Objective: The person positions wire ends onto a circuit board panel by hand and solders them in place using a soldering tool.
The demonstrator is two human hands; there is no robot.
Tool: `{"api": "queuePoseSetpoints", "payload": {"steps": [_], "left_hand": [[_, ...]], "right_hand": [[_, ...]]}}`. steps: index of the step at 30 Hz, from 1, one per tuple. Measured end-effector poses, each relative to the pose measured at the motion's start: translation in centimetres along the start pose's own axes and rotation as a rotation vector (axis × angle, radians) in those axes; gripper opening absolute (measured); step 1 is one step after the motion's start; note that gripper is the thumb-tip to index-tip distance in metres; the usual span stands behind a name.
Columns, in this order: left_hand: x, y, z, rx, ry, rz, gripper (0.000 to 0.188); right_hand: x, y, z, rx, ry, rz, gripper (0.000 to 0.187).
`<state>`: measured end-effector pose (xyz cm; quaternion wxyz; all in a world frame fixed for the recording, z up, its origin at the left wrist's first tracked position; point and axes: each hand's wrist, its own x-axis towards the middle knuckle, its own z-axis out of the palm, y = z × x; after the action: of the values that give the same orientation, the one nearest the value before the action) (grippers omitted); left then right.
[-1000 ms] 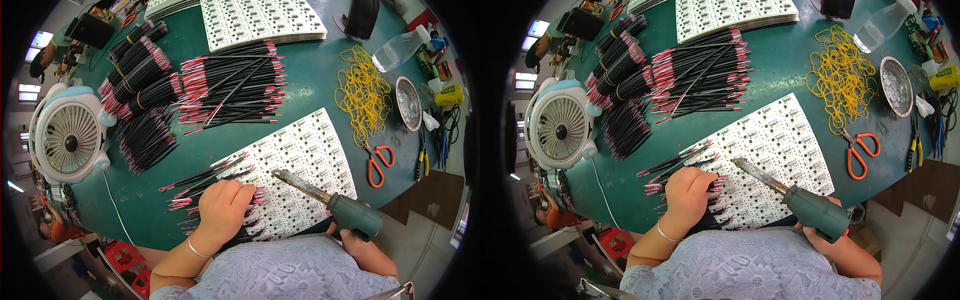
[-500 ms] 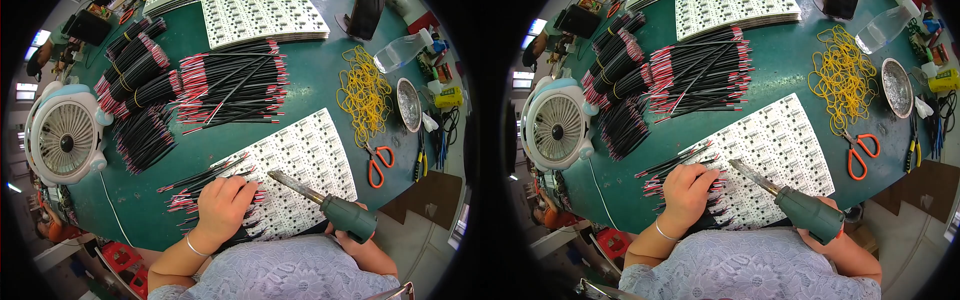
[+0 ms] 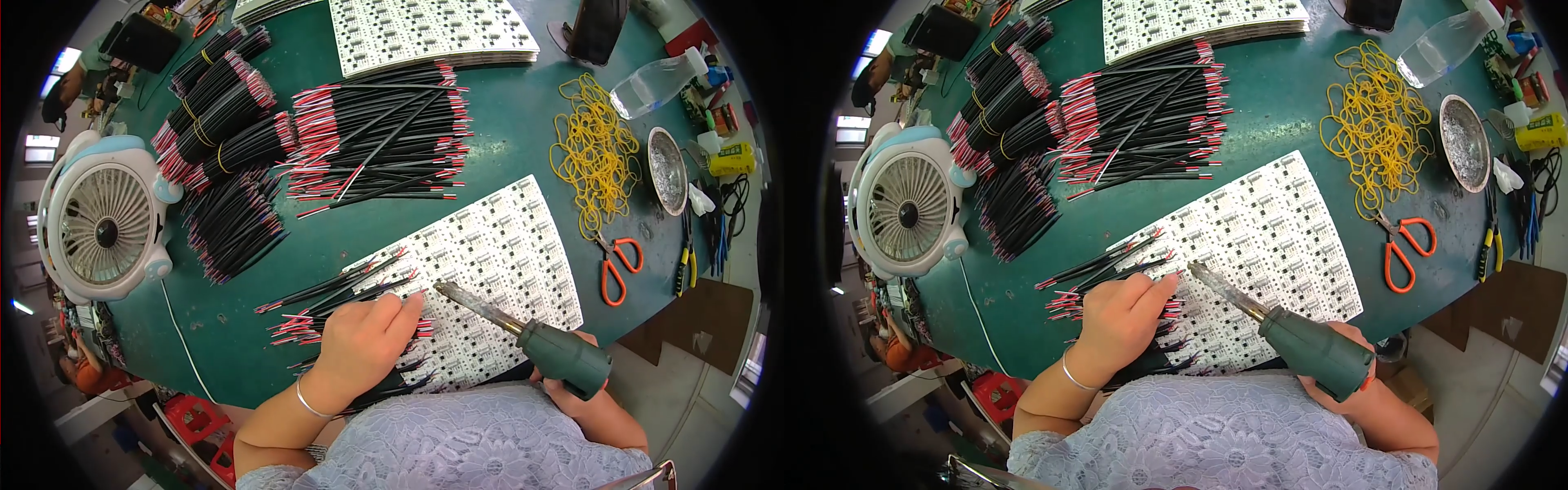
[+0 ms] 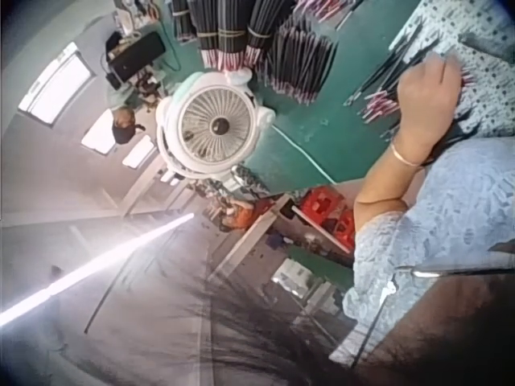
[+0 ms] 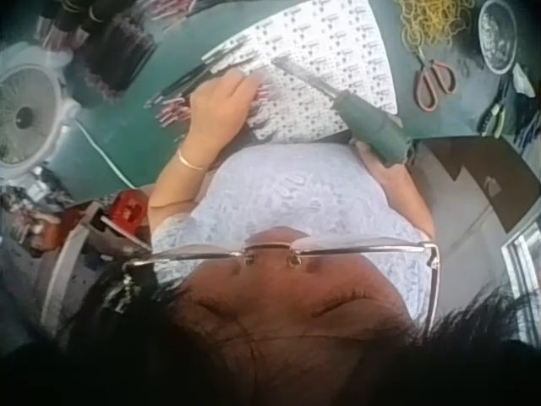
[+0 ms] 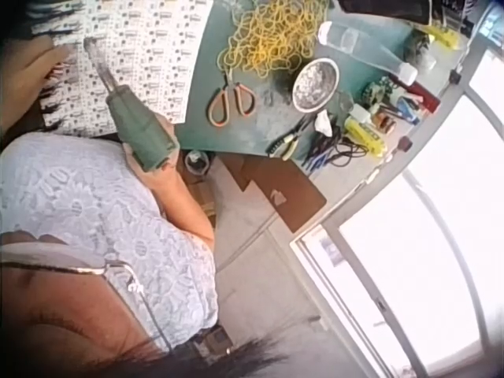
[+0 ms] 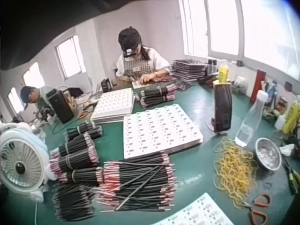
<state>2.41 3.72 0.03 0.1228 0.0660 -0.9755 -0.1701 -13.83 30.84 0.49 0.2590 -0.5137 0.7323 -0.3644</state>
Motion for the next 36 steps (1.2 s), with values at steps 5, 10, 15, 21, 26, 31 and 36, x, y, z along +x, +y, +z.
{"api": "queuePoseSetpoints", "payload": {"steps": [5,10,15,21,26,31,36], "left_hand": [[0.2,-0.1,-0.1,-0.01,-0.018,0.012,0.033],[0.2,-0.1,-0.1,-0.007,-0.037,0.01,0.032],[0.4,-0.1,-0.2,0.012,-0.053,0.016,0.029],[0.5,-0.2,-0.3,0.028,-0.067,0.02,0.029],[0.5,-0.2,-0.3,0.029,-0.063,0.027,0.029],[0.4,-0.5,-0.3,-0.013,-0.065,0.015,0.029],[0.4,-0.6,-0.2,-0.02,-0.062,0.034,0.028]], "right_hand": [[0.8,-0.9,-0.1,0.091,-0.009,0.075,0.032],[1.1,-1.0,-0.3,0.038,-0.039,0.046,0.029],[1.5,-1.2,-0.4,0.02,-0.045,0.002,0.028],[1.6,-1.3,-0.4,0.015,-0.044,0.026,0.023],[0.9,-1.1,0.0,0.075,0.023,0.067,0.023],[0.4,-1.0,-0.2,0.054,0.023,0.074,0.025],[0.2,-0.8,-0.2,0.067,-0.011,0.063,0.026]]}}
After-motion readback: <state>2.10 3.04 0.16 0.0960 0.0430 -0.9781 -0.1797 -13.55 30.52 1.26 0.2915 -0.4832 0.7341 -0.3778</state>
